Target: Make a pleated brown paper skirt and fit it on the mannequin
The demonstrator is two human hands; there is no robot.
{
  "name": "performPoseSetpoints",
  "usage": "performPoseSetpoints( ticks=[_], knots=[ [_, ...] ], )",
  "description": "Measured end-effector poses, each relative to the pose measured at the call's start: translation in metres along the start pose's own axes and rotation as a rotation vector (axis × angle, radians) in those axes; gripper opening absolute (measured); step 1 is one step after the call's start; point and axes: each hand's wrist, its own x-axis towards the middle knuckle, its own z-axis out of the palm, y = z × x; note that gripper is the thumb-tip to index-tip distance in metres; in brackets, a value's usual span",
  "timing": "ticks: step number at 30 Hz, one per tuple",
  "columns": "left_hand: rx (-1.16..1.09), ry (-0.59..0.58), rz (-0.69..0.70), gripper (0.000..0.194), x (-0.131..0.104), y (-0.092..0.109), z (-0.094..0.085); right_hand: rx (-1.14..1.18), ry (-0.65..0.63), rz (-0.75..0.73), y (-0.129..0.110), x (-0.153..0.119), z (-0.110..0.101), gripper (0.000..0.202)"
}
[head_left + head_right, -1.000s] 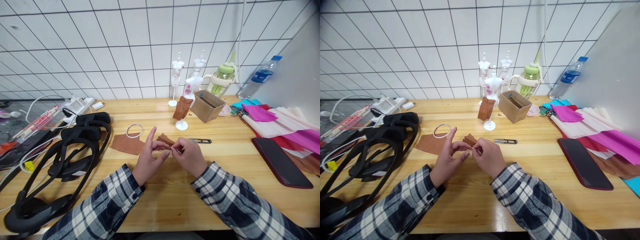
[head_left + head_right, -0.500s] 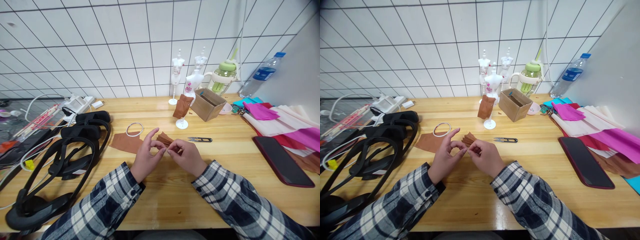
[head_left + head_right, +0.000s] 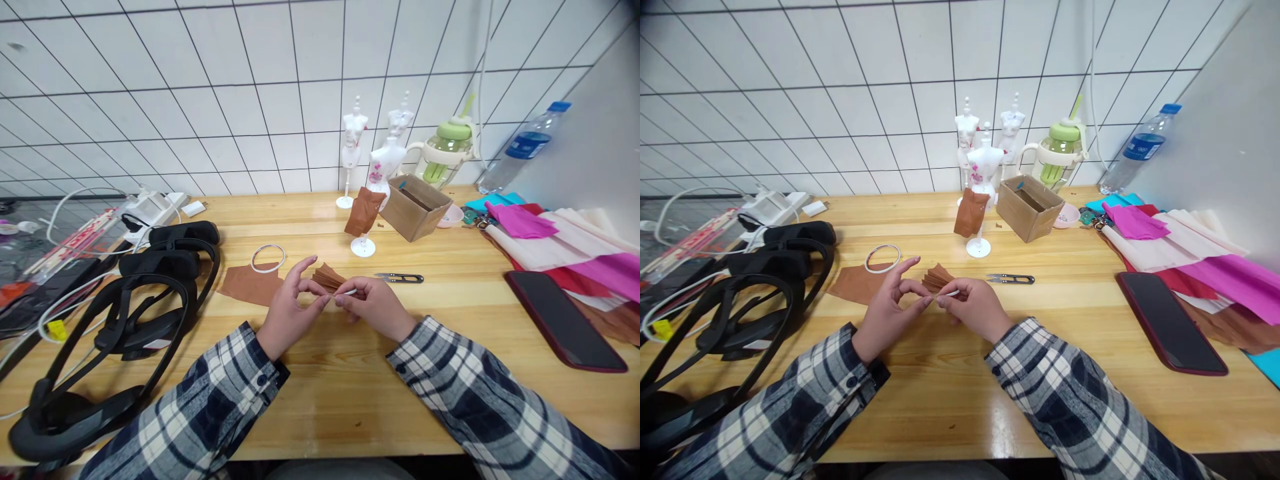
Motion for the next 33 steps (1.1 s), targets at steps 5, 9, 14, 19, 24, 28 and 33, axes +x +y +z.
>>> performPoseSetpoints(
  ticks=[5, 9, 14, 19, 24, 28, 33],
  knots=[
    [-0.023, -0.053, 0.044, 0.069, -0.001, 0.001, 0.0, -0.042, 0.055, -0.024, 0.0, 0.004, -0.014, 0.033],
    [-0.042, -0.069, 0.046, 0.065, 0.0, 0.0, -0.001, -0.25, 0.397, -0.139, 0.007, 0.013, -0.054, 0.031],
    [-0.05, -0.086, 0.025, 0.061, 0.0, 0.001, -0.001, -0.889, 0.648, -0.304, 0.019, 0.031, -0.094, 0.017],
    [-0.058, -0.102, 0.011, 0.059, -0.001, 0.003, 0.0, -1.053, 0.585, -0.346, 0.019, 0.049, -0.092, 0.015],
    [-0.042, -0.113, -0.012, 0.057, -0.001, 0.001, 0.0, -1.18, 0.478, -0.303, 0.021, 0.051, -0.091, 0.014],
    [-0.023, -0.117, -0.014, 0.056, -0.001, 0.0, 0.0, -1.229, 0.423, -0.269, 0.02, 0.048, -0.093, 0.015],
    [-0.026, -0.106, -0.021, 0.055, -0.001, 0.004, -0.001, -1.227, 0.315, -0.271, 0.016, 0.046, -0.093, 0.019]
  ],
)
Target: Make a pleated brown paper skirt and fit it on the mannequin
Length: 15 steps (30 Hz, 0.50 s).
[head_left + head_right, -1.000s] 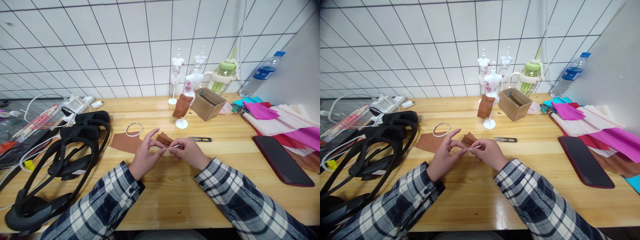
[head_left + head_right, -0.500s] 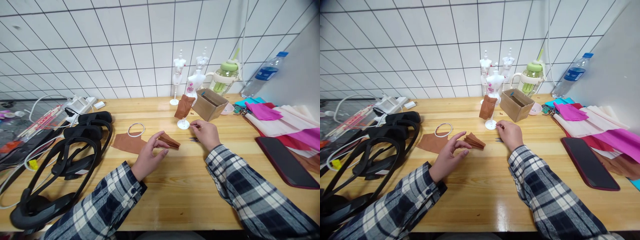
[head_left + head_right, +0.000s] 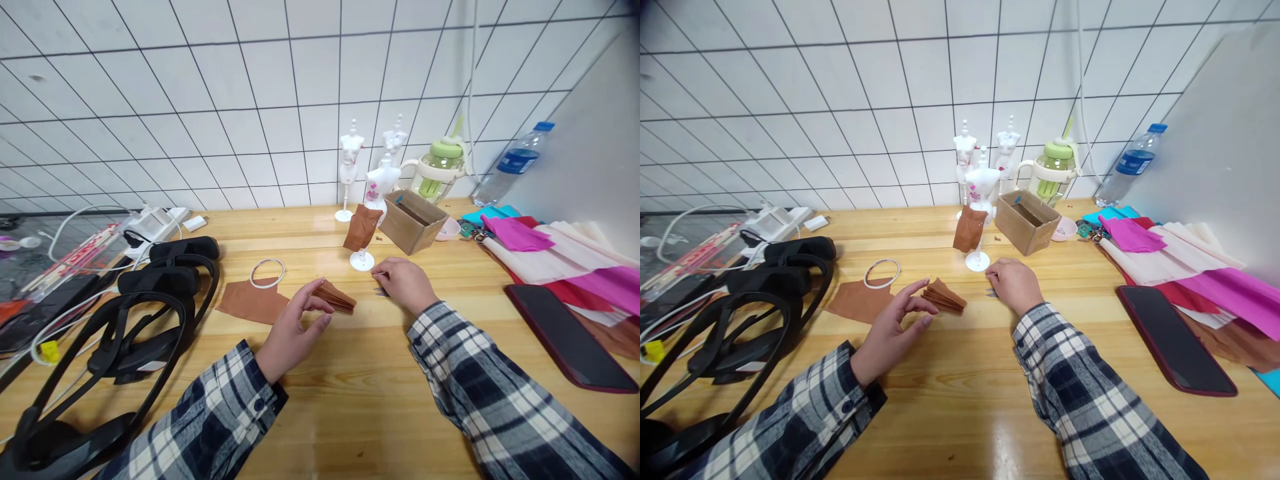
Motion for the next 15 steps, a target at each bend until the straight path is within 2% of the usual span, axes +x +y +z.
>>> performPoseSetpoints(
  ticks=[4, 6, 8, 11, 15],
  knots=[
    [-0.001, -0.009, -0.014, 0.055, 0.0, 0.001, -0.001, 0.043, -0.039, 0.007, 0.003, -0.004, -0.002, 0.021],
    [-0.002, -0.009, -0.006, 0.055, 0.0, 0.001, -0.001, 0.067, 0.009, 0.024, 0.003, -0.008, -0.006, 0.03],
    [0.0, -0.006, 0.02, 0.055, -0.001, 0.001, -0.001, 0.108, 0.11, 0.007, -0.004, -0.014, -0.011, 0.029],
    [0.009, -0.017, 0.079, 0.046, -0.001, 0.0, -0.001, 0.255, 0.225, -0.05, -0.027, -0.023, -0.019, 0.02],
    [0.037, -0.057, 0.124, 0.031, -0.002, -0.001, -0.001, 0.594, 0.123, -0.085, -0.068, -0.034, -0.021, 0.019]
  ],
)
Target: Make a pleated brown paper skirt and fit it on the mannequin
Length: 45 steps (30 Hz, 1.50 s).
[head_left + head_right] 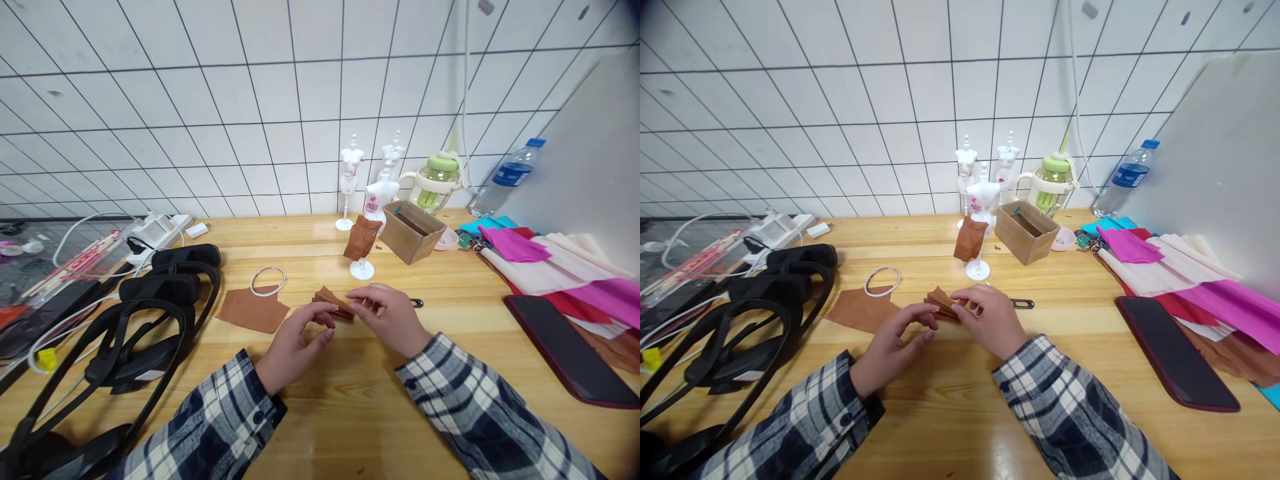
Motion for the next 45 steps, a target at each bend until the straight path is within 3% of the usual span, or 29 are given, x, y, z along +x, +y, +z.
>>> performPoseSetpoints(
  ticks=[3, 7, 16, 22, 24, 28, 30, 33, 38, 42, 45],
  knots=[
    [0.016, -0.045, 0.024, 0.029, 0.0, 0.0, 0.0, 0.163, -0.009, 0.058, -0.014, -0.004, 0.009, 0.017],
    [0.021, -0.092, 0.041, 0.034, -0.001, 0.001, 0.001, 0.205, -0.004, 0.065, -0.017, -0.005, 0.008, 0.013],
    [-0.032, -0.131, 0.037, 0.042, -0.002, 0.0, 0.001, 0.071, 0.048, -0.14, -0.014, -0.007, 0.011, 0.012],
    [-0.004, -0.168, 0.038, 0.044, -0.002, -0.006, 0.002, -0.079, -0.063, -0.153, -0.014, -0.009, 0.009, 0.012],
    [0.004, -0.134, 0.004, 0.045, 0.0, -0.009, 0.001, 0.018, -0.098, -0.092, -0.013, -0.007, 0.007, 0.011],
    [0.017, 0.044, -0.114, 0.051, 0.006, -0.014, -0.007, 0.35, -0.045, 0.254, -0.003, -0.003, 0.007, 0.017],
    [0.058, 0.093, -0.12, 0.051, 0.008, -0.013, -0.011, 0.39, -0.036, 0.322, 0.005, -0.001, 0.009, 0.036],
    [0.115, 0.116, -0.087, 0.045, 0.008, -0.009, -0.013, 0.262, -0.069, 0.243, 0.013, -0.002, 0.014, 0.066],
    [0.155, 0.15, -0.03, 0.038, 0.006, -0.003, -0.01, -0.135, -0.072, 0.069, 0.013, -0.005, 0.019, 0.097],
    [0.191, 0.211, -0.019, 0.033, 0.006, -0.002, -0.012, -0.303, -0.144, -0.02, 0.01, -0.006, 0.024, 0.085],
    [0.299, 0.192, 0.038, 0.031, 0.007, -0.009, -0.012, -0.362, -0.214, -0.11, 0.006, -0.006, 0.027, 0.075]
  ],
)
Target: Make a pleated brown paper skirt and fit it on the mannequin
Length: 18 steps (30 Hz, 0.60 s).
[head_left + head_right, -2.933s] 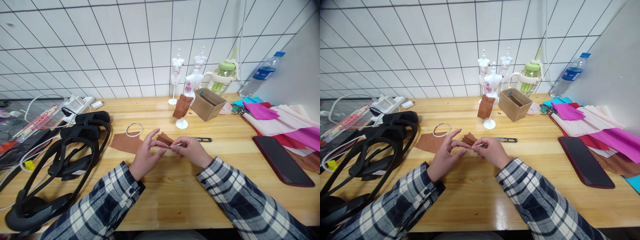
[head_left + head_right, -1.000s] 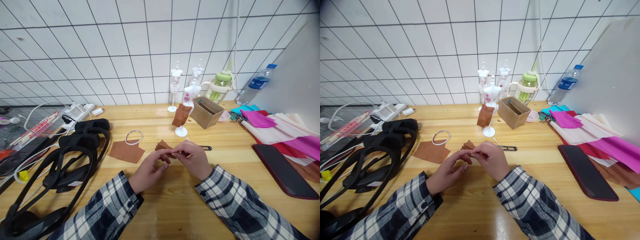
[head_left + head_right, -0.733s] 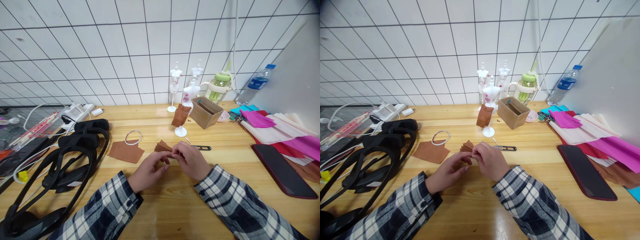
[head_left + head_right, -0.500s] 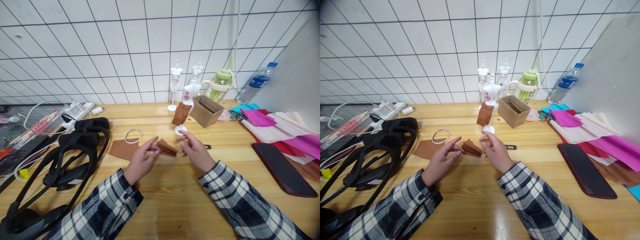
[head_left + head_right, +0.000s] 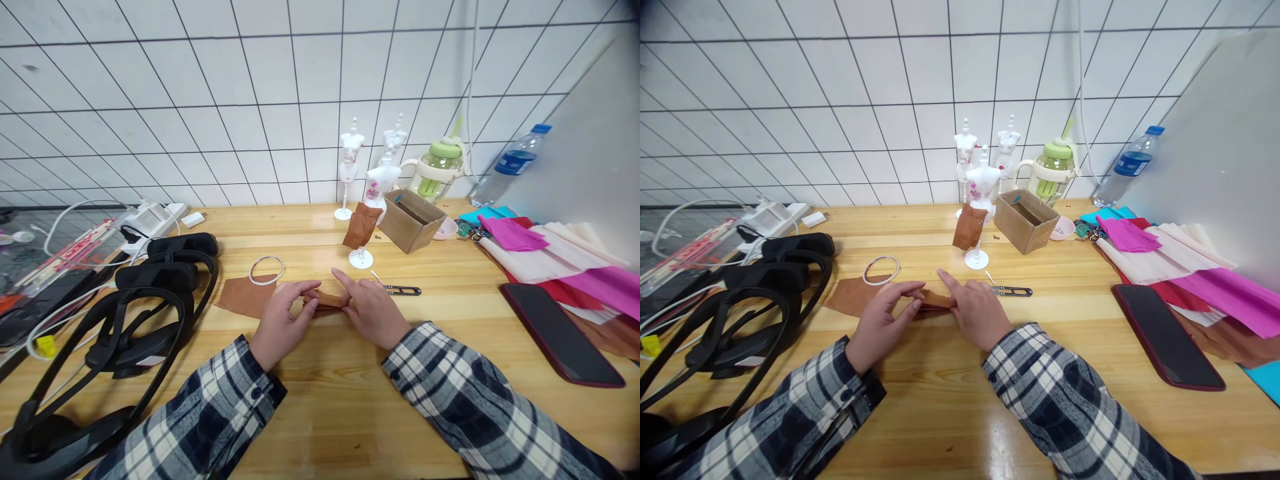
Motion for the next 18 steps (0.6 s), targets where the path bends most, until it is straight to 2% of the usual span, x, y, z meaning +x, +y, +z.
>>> performPoseSetpoints(
  ticks=[2, 4, 8, 12, 15, 18],
  knots=[
    [0.105, -0.037, 0.047, 0.037, 0.0, -0.007, 0.003, -0.014, -0.035, -0.06, -0.003, 0.0, 0.0, 0.069],
    [0.21, -0.086, 0.033, 0.042, -0.001, -0.012, 0.006, 0.008, -0.062, -0.093, -0.006, 0.0, 0.0, 0.065],
    [0.328, -0.165, -0.037, 0.033, -0.001, -0.015, 0.009, 0.111, -0.098, -0.122, -0.01, -0.001, -0.001, 0.062],
    [0.358, -0.195, -0.005, 0.029, -0.002, -0.011, 0.008, 0.179, -0.106, -0.147, -0.012, -0.003, -0.001, 0.058],
    [0.359, -0.201, -0.001, 0.021, -0.002, -0.008, 0.007, 0.243, -0.05, -0.133, -0.008, -0.004, -0.004, 0.051],
    [0.374, -0.193, -0.003, 0.016, -0.002, -0.005, 0.007, 0.278, 0.026, -0.14, 0.0, -0.003, -0.009, 0.029]
  ],
)
